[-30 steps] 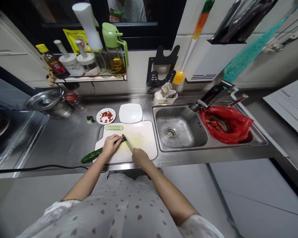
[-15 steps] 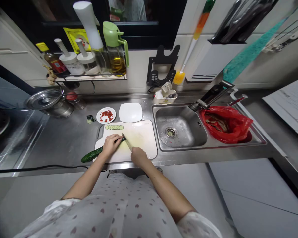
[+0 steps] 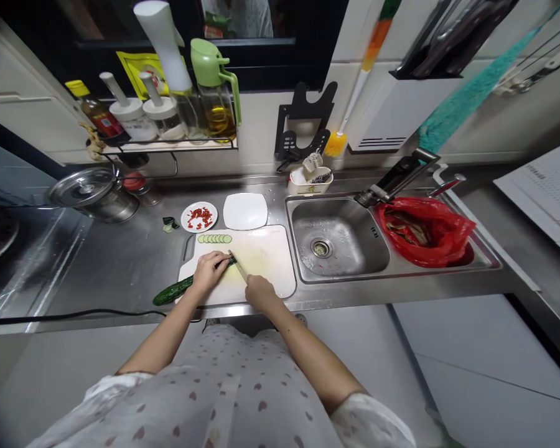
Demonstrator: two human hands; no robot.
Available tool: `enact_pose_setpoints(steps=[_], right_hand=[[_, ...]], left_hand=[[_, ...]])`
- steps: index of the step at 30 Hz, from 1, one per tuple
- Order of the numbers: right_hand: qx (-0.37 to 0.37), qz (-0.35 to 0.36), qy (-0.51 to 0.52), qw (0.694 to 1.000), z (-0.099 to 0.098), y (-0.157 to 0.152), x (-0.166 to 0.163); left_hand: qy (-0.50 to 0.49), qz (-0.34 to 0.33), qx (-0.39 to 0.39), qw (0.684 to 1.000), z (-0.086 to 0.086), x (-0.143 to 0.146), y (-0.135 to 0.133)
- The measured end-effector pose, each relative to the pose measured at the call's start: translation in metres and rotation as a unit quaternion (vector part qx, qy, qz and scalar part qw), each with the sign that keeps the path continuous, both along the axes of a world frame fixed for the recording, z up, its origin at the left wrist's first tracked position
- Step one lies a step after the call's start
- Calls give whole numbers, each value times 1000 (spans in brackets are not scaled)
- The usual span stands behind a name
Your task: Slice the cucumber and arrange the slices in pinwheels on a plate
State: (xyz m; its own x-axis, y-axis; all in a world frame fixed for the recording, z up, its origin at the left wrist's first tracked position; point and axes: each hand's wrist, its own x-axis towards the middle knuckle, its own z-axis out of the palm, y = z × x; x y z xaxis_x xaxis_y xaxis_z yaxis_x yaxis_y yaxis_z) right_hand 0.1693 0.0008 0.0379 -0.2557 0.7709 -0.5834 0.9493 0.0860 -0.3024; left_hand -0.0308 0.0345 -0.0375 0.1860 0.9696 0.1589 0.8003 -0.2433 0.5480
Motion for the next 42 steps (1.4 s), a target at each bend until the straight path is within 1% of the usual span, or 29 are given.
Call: enact_pose_setpoints(steps=[9,19,26,35,42], right_hand=[[-8,-2,-3,1000,5,-1,1],[13,0,10,1000,-13,1,-2],[0,-4,2,1000,-6,3,-6],[1,-8,2,1000,-13,4,-10],[-2,-3,3,1000,-8,6,-10]], left_hand=[[-5,1,-5,1000,0,-1,1],[-6,0,2,1000,0,-1,1],[-6,2,2,1000,1,0,0],[-16,-2,-2,1000,0,-1,1],[-2,5,-1,1000,0,-1,0]])
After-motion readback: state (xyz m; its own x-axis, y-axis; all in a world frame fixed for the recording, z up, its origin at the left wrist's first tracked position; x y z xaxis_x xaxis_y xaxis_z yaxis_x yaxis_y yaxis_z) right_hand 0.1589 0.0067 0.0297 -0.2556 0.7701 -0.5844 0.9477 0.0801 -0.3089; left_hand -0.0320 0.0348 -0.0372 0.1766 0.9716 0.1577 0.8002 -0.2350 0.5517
